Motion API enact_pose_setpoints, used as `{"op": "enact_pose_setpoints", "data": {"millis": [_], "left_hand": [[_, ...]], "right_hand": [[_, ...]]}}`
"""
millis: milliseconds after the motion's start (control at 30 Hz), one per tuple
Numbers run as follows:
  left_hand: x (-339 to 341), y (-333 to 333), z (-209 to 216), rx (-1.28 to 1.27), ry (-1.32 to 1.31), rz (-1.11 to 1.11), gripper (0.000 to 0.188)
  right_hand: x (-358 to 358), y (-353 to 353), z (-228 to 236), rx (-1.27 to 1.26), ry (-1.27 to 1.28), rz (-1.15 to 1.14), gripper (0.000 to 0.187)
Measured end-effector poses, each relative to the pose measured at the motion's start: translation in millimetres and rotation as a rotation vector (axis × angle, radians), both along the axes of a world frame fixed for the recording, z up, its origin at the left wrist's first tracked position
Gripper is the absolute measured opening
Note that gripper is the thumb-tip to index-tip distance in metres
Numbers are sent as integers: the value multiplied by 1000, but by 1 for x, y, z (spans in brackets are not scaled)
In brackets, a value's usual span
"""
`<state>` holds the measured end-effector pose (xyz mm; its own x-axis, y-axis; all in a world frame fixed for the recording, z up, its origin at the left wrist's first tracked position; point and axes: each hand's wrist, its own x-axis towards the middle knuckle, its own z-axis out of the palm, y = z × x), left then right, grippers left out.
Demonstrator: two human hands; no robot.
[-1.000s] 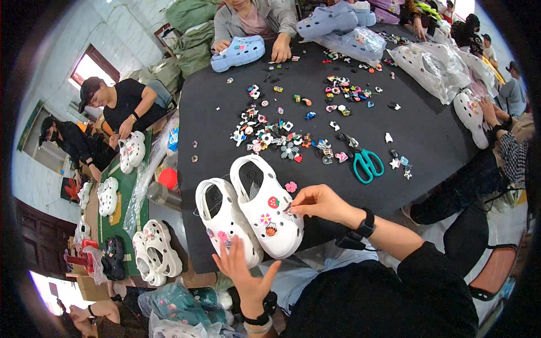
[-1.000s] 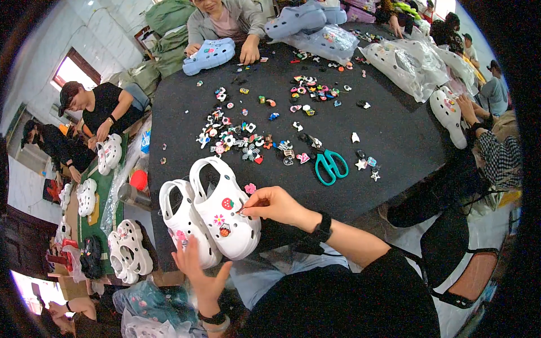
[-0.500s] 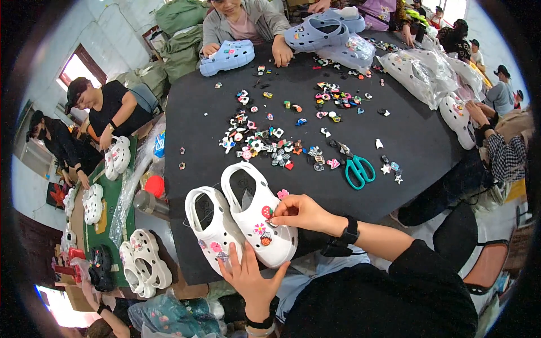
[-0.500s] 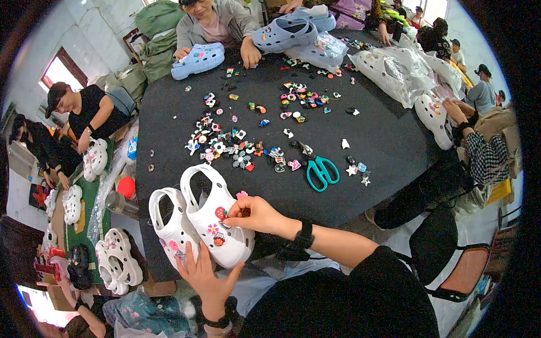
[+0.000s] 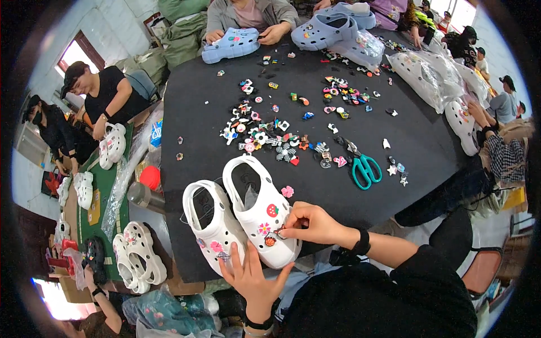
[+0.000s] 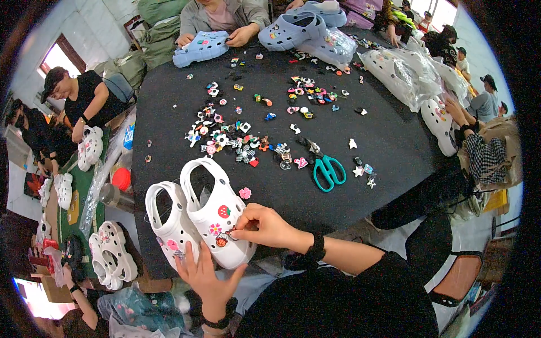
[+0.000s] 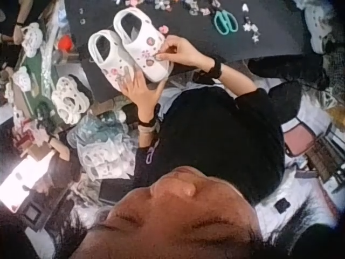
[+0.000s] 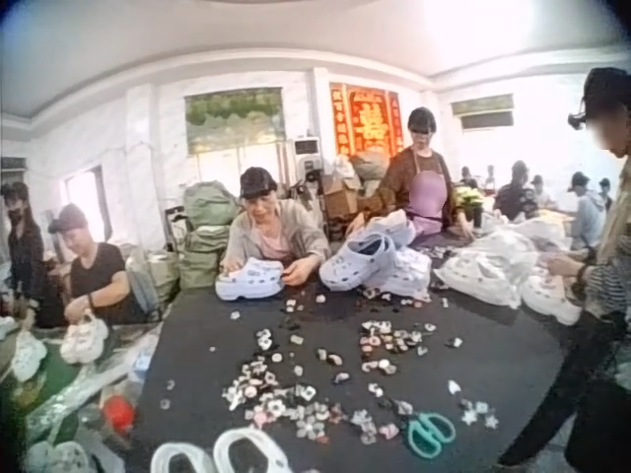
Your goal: Manually attaching decorative charms to clog-style shoes.
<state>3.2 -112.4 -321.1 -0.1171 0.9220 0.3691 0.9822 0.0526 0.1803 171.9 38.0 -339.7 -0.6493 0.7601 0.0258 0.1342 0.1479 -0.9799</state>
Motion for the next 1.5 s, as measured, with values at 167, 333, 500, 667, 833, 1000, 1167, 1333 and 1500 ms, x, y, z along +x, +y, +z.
{"op": "enact_pose_setpoints", "data": {"millis": [167, 333, 500, 667, 833, 1000, 1167, 1333, 1500], "left_hand": [[-2, 0, 0, -6, 27, -7, 97], [-2, 1, -1, 6, 35, 0, 97], [-2, 0, 1, -19, -23, -1, 94], [-3, 0, 1, -41, -25, -11, 97], [-5, 0, -2, -71, 58, -17, 101], [-4, 0, -4, -66, 34, 1, 99], [-4, -1, -6, -51, 52, -1, 99], [-2, -2, -8, -23, 79, 15, 100], [4, -4, -10, -44, 84, 38, 101]], "right_hand": [[0, 14, 5, -80, -2, 114, 23], [0, 16, 8, 1, -147, 153, 29], [-3, 12, -6, 250, -163, -73, 80], [-7, 28, -13, -125, -200, 27, 123], [-13, 39, -11, 8, -245, 100, 123], [-20, 34, -24, 107, -251, 51, 120], [-15, 23, -32, 131, -146, -25, 112], [-5, 21, -29, 96, -58, -14, 96], [21, 70, -20, 452, -235, 40, 45]]}}
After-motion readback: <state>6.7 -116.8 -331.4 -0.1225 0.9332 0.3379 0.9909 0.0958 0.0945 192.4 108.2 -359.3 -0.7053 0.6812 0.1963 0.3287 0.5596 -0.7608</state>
